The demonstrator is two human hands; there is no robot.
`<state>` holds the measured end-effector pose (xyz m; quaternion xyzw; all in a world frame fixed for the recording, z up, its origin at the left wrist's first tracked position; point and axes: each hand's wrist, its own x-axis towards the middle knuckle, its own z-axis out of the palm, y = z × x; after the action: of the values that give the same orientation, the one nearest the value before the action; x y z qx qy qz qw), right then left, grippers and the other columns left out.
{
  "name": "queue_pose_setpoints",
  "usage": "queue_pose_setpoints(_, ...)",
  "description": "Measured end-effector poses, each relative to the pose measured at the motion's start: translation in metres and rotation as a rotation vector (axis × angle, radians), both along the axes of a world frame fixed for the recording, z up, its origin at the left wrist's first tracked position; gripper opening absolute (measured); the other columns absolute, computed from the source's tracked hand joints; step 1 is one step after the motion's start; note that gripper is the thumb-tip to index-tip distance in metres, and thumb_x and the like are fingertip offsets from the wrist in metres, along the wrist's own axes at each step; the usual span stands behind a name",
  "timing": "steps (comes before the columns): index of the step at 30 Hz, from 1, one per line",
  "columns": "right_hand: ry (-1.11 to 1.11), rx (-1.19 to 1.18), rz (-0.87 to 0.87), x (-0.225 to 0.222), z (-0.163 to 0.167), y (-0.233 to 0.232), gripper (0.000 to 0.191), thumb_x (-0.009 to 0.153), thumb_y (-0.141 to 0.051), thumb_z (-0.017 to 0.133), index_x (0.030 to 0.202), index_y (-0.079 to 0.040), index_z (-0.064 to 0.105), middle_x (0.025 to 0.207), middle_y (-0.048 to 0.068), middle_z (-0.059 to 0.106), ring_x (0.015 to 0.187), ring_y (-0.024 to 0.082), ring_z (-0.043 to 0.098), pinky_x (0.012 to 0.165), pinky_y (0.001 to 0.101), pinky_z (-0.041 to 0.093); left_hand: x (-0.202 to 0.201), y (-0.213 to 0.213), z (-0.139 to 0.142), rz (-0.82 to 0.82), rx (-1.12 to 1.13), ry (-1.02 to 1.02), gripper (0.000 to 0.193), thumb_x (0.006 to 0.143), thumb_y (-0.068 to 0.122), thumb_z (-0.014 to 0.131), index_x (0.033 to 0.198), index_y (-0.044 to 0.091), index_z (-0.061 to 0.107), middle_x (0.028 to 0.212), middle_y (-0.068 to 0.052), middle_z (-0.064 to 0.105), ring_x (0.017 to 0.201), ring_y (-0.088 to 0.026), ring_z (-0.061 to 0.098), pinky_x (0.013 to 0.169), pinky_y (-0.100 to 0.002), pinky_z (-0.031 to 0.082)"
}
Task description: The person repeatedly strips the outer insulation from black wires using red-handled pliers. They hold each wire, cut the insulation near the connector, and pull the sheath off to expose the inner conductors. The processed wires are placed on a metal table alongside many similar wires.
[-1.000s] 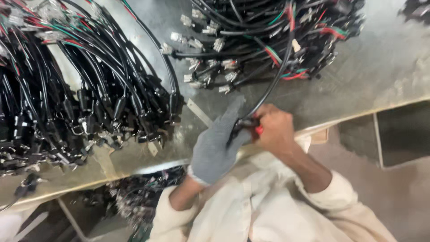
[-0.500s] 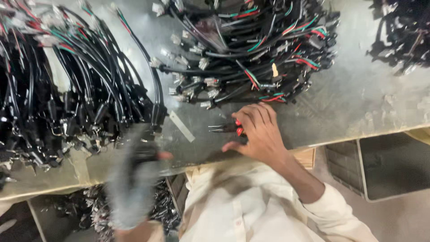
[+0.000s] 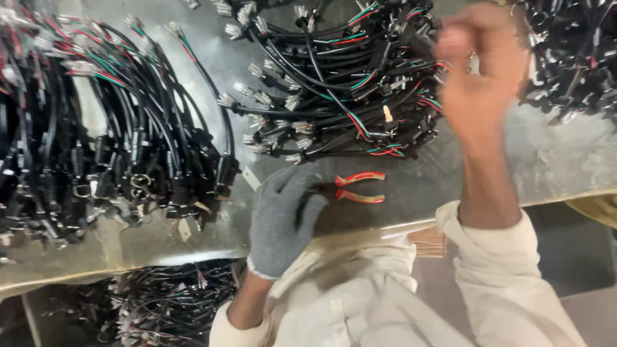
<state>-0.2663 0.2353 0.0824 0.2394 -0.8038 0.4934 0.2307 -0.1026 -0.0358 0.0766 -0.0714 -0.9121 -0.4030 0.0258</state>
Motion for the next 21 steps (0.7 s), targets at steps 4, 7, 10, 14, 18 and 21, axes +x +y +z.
queue_pose_setpoints(4, -0.296, -0.684, 0.235, 0.067, 0.021, -0.02, 0.026, 0.12, -0.034, 0.05, 0.129, -0.011, 0.043, 0.071, 0.006, 0.049, 0.054, 0.016, 0.048, 0.054, 0.0344, 0.044, -0.02, 0.046, 0.014, -0.029, 0.208, 0.227, 0.057, 0.094, 0.03, 0.072, 0.142, 0.006, 0.053, 0.135, -0.019, 0.062, 0.128, -0.038, 0.057, 0.11, -0.048, 0.044)
queue_pose_setpoints(7, -0.387, -0.837, 0.319, 0.116, 0.006, -0.05, 0.024, 0.123, -0.032, 0.046, 0.121, -0.008, 0.044, 0.07, 0.006, 0.048, 0.06, 0.017, 0.048, 0.063, 0.0367, 0.044, -0.026, 0.068, 0.012, -0.13, 0.591, 0.015, 0.06, 0.096, 0.03, 0.068, 0.145, 0.004, 0.046, 0.126, -0.022, 0.064, 0.117, -0.036, 0.063, 0.103, -0.045, 0.049)
queue_pose_setpoints(10, -0.304, -0.857, 0.129, 0.13, -0.017, -0.067, 0.026, 0.121, -0.034, 0.044, 0.12, -0.008, 0.045, 0.081, 0.009, 0.051, 0.074, 0.019, 0.051, 0.075, 0.039, 0.046, -0.011, 0.074, 0.002, -0.146, 0.675, -0.531, 0.05, 0.098, 0.024, 0.063, 0.142, 0.006, 0.052, 0.104, -0.017, 0.074, 0.094, -0.027, 0.074, 0.085, -0.039, 0.059)
queue_pose_setpoints(14, -0.516, -1.029, 0.194, 0.148, -0.027, -0.063, 0.022, 0.116, -0.03, 0.047, 0.121, -0.009, 0.047, 0.082, 0.007, 0.052, 0.077, 0.02, 0.052, 0.076, 0.0415, 0.046, 0.016, 0.071, -0.024, -0.111, 0.64, -0.276, 0.033, 0.104, 0.022, 0.057, 0.129, 0.001, 0.059, 0.105, -0.013, 0.072, 0.097, -0.017, 0.07, 0.086, -0.035, 0.057)
queue_pose_setpoints(18, -0.735, -1.103, 0.597, 0.181, -0.02, -0.062, 0.023, 0.116, -0.026, 0.05, 0.119, -0.004, 0.055, 0.081, 0.006, 0.056, 0.074, 0.02, 0.054, 0.074, 0.0414, 0.047, 0.027, 0.055, -0.06, 0.246, 1.113, -0.433, 0.04, 0.101, 0.026, 0.052, 0.129, -0.001, 0.061, 0.095, -0.008, 0.068, 0.074, -0.01, 0.057, 0.063, -0.027, 0.047)
queue_pose_setpoints(21, -0.499, -0.588, 0.906, 0.197, -0.013, -0.068, 0.024, 0.113, -0.022, 0.05, 0.12, -0.001, 0.058, 0.089, 0.009, 0.062, 0.072, 0.022, 0.058, 0.071, 0.0402, 0.049, 0.027, 0.06, -0.069, 0.038, 1.299, -0.345, 0.041, 0.106, 0.029, 0.053, 0.127, -0.004, 0.064, 0.075, -0.004, 0.063, 0.063, -0.01, 0.055, 0.056, -0.024, 0.045)
